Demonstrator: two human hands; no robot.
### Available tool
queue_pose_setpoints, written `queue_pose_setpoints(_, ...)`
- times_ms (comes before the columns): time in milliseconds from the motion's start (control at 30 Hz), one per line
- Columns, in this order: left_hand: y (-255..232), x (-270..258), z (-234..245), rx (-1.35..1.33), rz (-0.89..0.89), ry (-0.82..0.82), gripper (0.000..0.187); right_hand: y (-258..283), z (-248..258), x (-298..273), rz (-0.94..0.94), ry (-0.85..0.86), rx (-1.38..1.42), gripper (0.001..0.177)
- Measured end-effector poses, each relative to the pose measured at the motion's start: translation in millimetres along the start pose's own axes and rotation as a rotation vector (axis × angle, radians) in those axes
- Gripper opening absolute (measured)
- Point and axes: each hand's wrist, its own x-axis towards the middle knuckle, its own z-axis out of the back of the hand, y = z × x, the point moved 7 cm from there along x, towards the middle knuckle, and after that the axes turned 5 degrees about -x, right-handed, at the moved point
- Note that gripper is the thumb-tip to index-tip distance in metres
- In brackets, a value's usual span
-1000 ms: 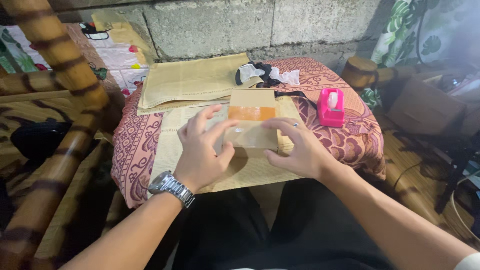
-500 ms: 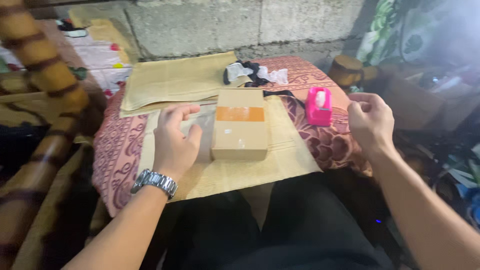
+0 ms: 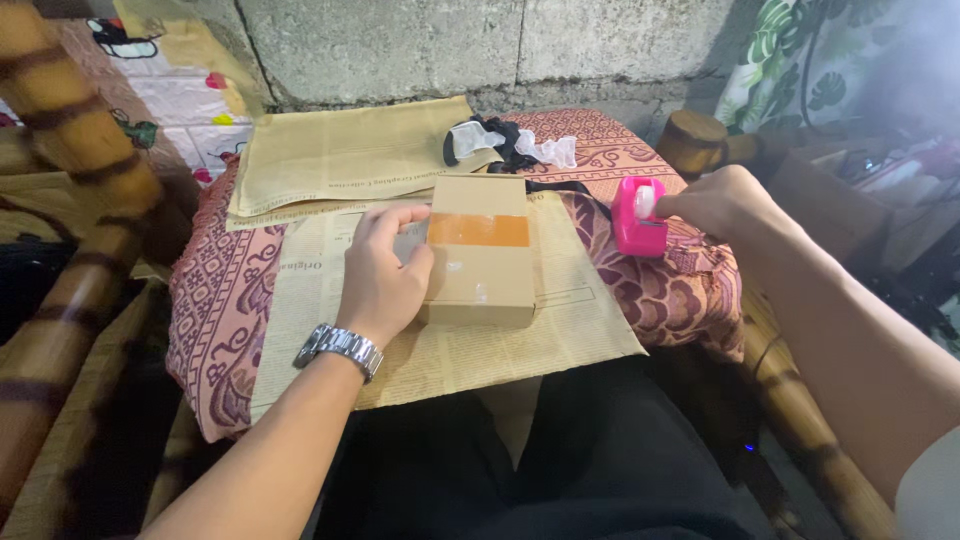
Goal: The person places a smartphone into a small cardboard box, closes the lid, and secures it with clear tape from a pink dispenser. They then wrap the box in brown paper and tape the paper around the box to complete the package.
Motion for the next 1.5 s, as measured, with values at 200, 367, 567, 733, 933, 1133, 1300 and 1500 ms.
queue_pose_setpoints(200, 11.5, -3.1, 0.9, 0.015, 0.068, 0.012, 0.033, -12.7, 21.9, -31.7, -0.797, 0.030, 0.987, 0.040)
queue_pose_setpoints(367, 11.8, 5.1, 2.3, 0.043, 0.103, 0.018, 0.035, -7.2, 40.3, -27.7, -0.741, -0.041, 0.957, 0.040)
queue_pose_setpoints(567, -30.6, 44.6, -26.0, 0.050, -0.271, 0.012, 0.028, -15.6, 32.7, -21.4, -0.688, -0.073, 0.949, 0.043)
queue_pose_setpoints(733, -72.6, 68.5, -101.8, 0.049, -0.417, 0.227, 0.021, -21.2, 24.9, -13.1, -0.680, -0.074, 1.019, 0.039)
queue_pose_setpoints(933, -96.4, 80.1, -178.9, 0.105, -0.492, 0.430, 0.018, -23.9, 19.0, -10.1, -0.607, -0.124, 1.125, 0.035)
queue_pose_setpoints(1133, -99.1, 84.5, -224.5, 0.245, -0.729, 0.481, 0.028, -23.7, 19.1, -11.9, -0.636, -0.067, 1.105, 0.035)
queue_pose_setpoints(1300, -92.6, 90.5, -237.4, 0.270, -0.814, 0.478, 0.038, -23.8, 21.7, -8.5, -0.639, -0.058, 1.097, 0.033)
queue_pose_setpoints(1500, -90.0, 92.7, -245.8, 0.280, -0.870, 0.478, 0.030, -23.2, 13.3, -5.4, -0.710, 0.007, 1.311, 0.038)
